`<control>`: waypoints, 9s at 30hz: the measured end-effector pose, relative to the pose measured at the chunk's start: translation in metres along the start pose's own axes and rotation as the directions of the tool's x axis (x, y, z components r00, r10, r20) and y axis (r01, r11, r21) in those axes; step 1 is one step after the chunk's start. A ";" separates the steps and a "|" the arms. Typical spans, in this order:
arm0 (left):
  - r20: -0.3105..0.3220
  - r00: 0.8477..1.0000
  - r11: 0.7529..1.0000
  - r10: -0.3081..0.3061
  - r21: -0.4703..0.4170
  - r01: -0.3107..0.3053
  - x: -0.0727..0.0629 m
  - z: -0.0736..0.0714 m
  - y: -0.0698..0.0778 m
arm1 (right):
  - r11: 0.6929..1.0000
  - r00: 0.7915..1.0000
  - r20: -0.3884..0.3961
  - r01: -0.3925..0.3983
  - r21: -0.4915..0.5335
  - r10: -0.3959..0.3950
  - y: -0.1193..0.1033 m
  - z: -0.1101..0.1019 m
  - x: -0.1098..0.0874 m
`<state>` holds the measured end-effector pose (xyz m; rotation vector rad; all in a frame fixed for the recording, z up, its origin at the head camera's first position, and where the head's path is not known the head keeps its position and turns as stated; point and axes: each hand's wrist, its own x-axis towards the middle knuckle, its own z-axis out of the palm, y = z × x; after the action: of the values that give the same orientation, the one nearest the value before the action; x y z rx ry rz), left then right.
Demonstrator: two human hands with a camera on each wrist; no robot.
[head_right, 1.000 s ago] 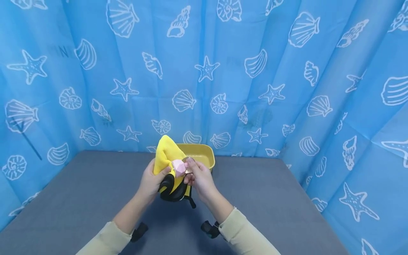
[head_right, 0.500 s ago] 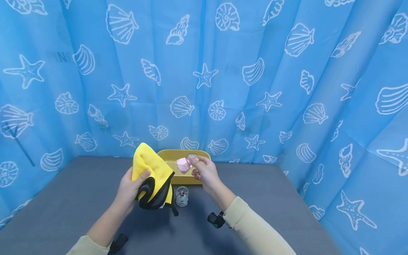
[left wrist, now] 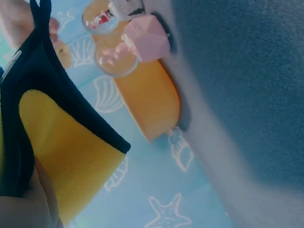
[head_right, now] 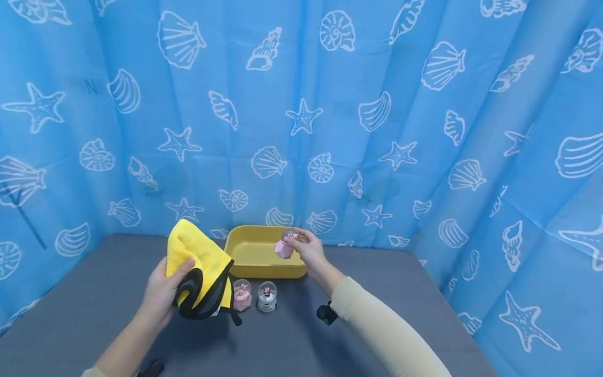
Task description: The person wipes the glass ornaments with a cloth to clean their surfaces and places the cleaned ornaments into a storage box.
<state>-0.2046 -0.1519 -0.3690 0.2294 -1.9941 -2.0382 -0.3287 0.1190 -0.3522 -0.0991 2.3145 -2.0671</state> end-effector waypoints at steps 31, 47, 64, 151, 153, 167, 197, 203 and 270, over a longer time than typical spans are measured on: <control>-0.043 0.999 1.000 -0.016 -0.019 0.016 0.002 -0.018 -0.003 | 0.973 0.969 -0.116 -0.226 -0.039 0.220 0.045 0.018 0.069; -0.057 0.998 1.000 -0.006 -0.001 0.006 -0.003 -0.019 -0.004 | 0.933 0.938 -0.133 -0.335 -0.128 0.319 0.046 0.022 0.079; -0.050 0.999 1.000 0.020 -0.006 -0.020 -0.006 -0.015 0.001 | 0.963 0.961 -0.122 -0.260 -0.074 0.250 0.017 -0.004 0.049; -0.054 0.997 0.979 -0.052 -0.198 0.040 -0.009 -0.026 0.008 | 0.946 0.945 0.228 -0.166 -0.278 0.233 0.077 0.036 -0.040; -0.051 0.997 0.979 -0.054 -0.197 0.043 -0.009 -0.025 0.008 | 0.944 0.945 0.222 -0.174 -0.279 0.239 0.077 0.035 -0.041; -0.041 0.998 0.982 -0.052 -0.185 0.044 -0.009 -0.022 0.007 | 0.946 0.942 0.180 -0.242 -0.217 0.283 0.058 0.024 -0.050; 0.061 0.994 0.947 -0.092 -0.304 0.107 -0.003 -0.005 0.006 | 0.970 0.953 0.244 -0.211 0.120 0.178 0.009 0.012 -0.067; 0.059 0.994 0.949 -0.091 -0.296 0.104 -0.003 -0.004 0.006 | 0.959 0.941 0.309 -0.204 0.198 0.137 0.004 0.012 -0.072; 0.231 0.971 0.989 0.064 -0.144 -0.031 -0.020 0.048 -0.009 | 0.972 0.854 0.467 0.225 0.063 -0.228 0.000 0.060 -0.100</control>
<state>-0.2009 -0.1001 -0.3783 -0.0930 -1.9534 -2.2526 -0.2247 0.0668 -0.3601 -0.8179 2.0673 -1.8624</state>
